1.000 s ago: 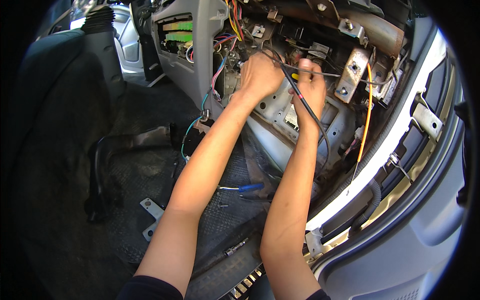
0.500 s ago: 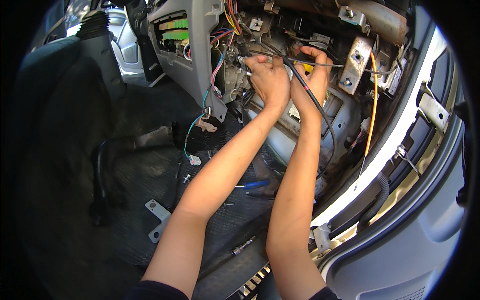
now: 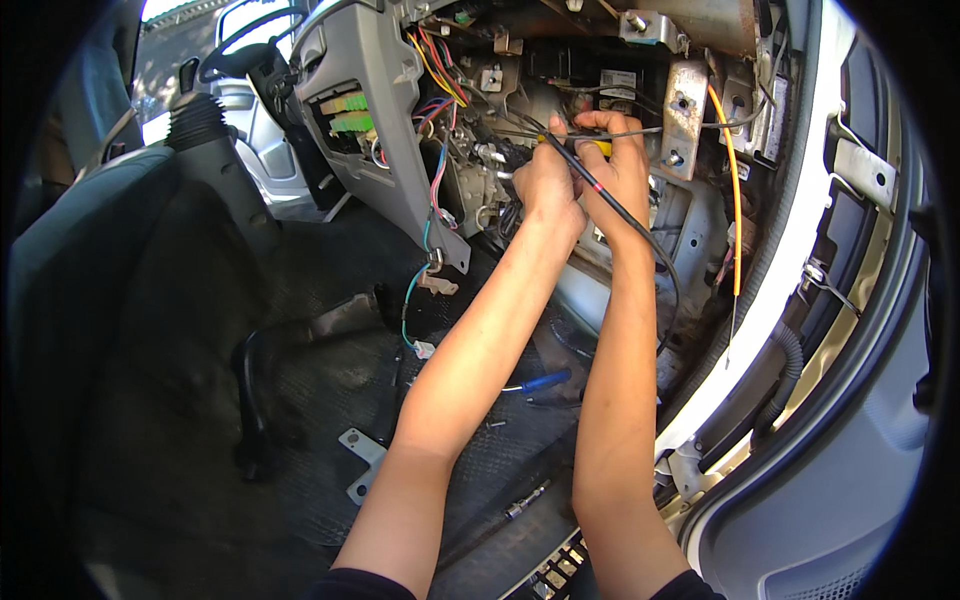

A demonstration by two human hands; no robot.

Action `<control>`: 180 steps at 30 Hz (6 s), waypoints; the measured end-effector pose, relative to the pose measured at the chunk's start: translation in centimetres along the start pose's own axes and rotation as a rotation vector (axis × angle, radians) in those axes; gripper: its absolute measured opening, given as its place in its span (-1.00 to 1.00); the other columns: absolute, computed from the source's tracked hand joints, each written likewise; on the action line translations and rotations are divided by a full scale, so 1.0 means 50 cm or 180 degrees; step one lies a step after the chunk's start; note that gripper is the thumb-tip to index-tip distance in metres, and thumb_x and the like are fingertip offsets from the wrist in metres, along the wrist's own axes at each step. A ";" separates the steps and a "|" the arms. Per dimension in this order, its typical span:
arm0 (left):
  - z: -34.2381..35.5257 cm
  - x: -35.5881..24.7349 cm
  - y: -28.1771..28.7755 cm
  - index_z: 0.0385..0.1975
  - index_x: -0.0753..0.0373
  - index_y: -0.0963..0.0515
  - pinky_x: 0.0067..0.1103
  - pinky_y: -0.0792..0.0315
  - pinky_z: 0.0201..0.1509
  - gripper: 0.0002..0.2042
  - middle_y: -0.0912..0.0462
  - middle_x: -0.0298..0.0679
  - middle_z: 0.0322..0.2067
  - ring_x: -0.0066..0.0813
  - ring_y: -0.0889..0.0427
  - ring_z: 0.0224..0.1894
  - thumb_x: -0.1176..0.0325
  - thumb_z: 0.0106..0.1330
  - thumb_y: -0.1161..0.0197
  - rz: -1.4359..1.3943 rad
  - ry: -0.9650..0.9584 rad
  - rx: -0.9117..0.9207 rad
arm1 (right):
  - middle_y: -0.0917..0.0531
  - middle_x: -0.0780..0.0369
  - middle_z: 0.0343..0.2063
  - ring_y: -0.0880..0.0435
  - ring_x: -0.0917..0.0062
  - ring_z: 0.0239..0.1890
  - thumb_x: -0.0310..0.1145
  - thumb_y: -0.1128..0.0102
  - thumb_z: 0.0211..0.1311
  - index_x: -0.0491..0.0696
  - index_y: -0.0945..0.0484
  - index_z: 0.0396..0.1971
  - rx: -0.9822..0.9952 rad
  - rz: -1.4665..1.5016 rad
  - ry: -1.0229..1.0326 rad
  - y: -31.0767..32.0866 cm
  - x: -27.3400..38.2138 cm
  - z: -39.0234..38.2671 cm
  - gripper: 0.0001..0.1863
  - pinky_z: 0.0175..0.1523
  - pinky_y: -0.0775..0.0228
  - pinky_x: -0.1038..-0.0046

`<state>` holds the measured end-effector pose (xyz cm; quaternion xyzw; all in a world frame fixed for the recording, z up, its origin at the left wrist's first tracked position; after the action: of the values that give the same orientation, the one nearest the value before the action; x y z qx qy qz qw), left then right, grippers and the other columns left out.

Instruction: The person works inside a vehicle's footwell area, using a screwdriver and pliers to disconnect and reconnect electrical connectors and wires. They repeatedly probe and adjust connections within the exposed wiring harness.

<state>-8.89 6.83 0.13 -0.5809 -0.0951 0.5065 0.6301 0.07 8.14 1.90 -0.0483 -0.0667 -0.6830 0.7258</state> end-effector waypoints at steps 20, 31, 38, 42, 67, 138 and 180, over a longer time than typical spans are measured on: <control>0.061 0.040 0.014 -0.10 0.29 -0.50 -0.33 -0.53 0.09 -0.71 -0.65 -0.11 -0.17 -0.23 -0.64 -0.08 0.17 0.57 0.01 -0.1157 0.0203 0.0670 | -0.60 -0.02 -0.12 -0.63 0.01 -0.03 -0.42 -0.02 0.39 -0.17 -0.53 -0.12 -0.0282 0.0169 0.0025 -0.004 -0.004 -0.001 -0.81 0.06 -0.45 0.14; 0.041 0.029 0.004 -0.20 0.21 -0.50 -0.36 -0.56 0.00 -0.75 -0.63 -0.16 -0.23 -0.30 -0.62 -0.18 0.20 0.57 0.05 -0.1336 0.0162 0.0519 | -0.57 -0.01 -0.06 -0.63 0.12 -0.03 -0.52 -0.09 0.27 -0.17 -0.52 -0.06 -0.0093 -0.0140 0.0035 -0.002 -0.013 0.001 -0.75 0.08 -0.46 0.20; 0.046 0.022 0.010 -0.23 0.20 -0.52 -0.53 -0.53 -0.12 -0.78 -0.61 -0.25 -0.29 -0.43 -0.61 -0.28 0.23 0.52 0.00 -0.0946 -0.0024 0.0416 | -0.63 0.00 -0.11 -0.63 0.10 -0.04 -0.38 -0.09 0.35 -0.17 -0.56 -0.13 -0.0216 -0.0010 0.0182 -0.004 -0.013 0.002 -0.79 0.07 -0.46 0.19; 0.041 0.023 0.011 -0.21 0.13 -0.52 -0.49 -0.46 0.04 -0.86 -0.61 -0.33 -0.18 -0.45 -0.58 -0.14 0.27 0.49 -0.05 -0.1050 -0.0073 0.0556 | -0.64 0.01 -0.11 -0.62 0.09 -0.02 -0.37 -0.12 0.29 -0.15 -0.57 -0.14 -0.0136 -0.0091 -0.0381 -0.009 -0.020 0.005 -0.77 0.11 -0.43 0.19; 0.027 0.019 -0.001 -0.23 0.15 -0.52 -0.59 -0.47 -0.26 -0.95 -0.57 -0.37 -0.29 -0.54 -0.56 -0.29 0.36 0.42 -0.20 -0.1079 0.0193 0.0502 | -0.61 0.03 -0.14 -0.64 0.18 -0.05 -0.36 -0.18 0.27 -0.13 -0.59 -0.14 -0.0161 -0.0101 0.0052 -0.004 -0.029 0.005 -0.77 0.08 -0.45 0.19; -0.066 -0.080 -0.051 -0.47 0.14 -0.43 -0.45 -0.45 -0.32 -0.78 -0.51 -0.29 -0.51 -0.39 -0.47 -0.46 0.29 0.38 0.14 -0.1211 0.0276 0.0020 | -0.60 0.28 -0.36 -0.46 0.68 -0.39 -0.26 -0.32 0.24 -0.19 -0.60 -0.07 0.1315 0.1236 -0.1267 -0.214 -0.220 0.110 -0.64 -0.30 -0.26 0.60; -0.234 0.059 -0.060 -0.19 0.19 -0.47 -0.50 -0.42 -0.48 -0.76 -0.46 -0.28 -0.42 -0.50 -0.42 -0.54 0.22 0.52 0.12 0.1174 0.0342 0.0349 | -0.42 -0.01 0.21 -0.35 0.28 0.30 -0.18 -0.36 0.22 -0.11 -0.36 0.26 0.2025 0.0922 -0.1013 -0.062 -0.073 -0.388 -0.34 0.41 -0.12 0.23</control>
<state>2.36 2.18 -2.36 -0.5794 0.0744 0.5860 0.5615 -2.63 8.42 -17.89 0.0650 -0.3797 -0.5025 0.7741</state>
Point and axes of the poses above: each hand's wrist, its own z-axis towards the middle knuckle, its own y-axis out of the back of the hand, x = y × z, the point moved 2 cm from there along z, towards the middle knuckle
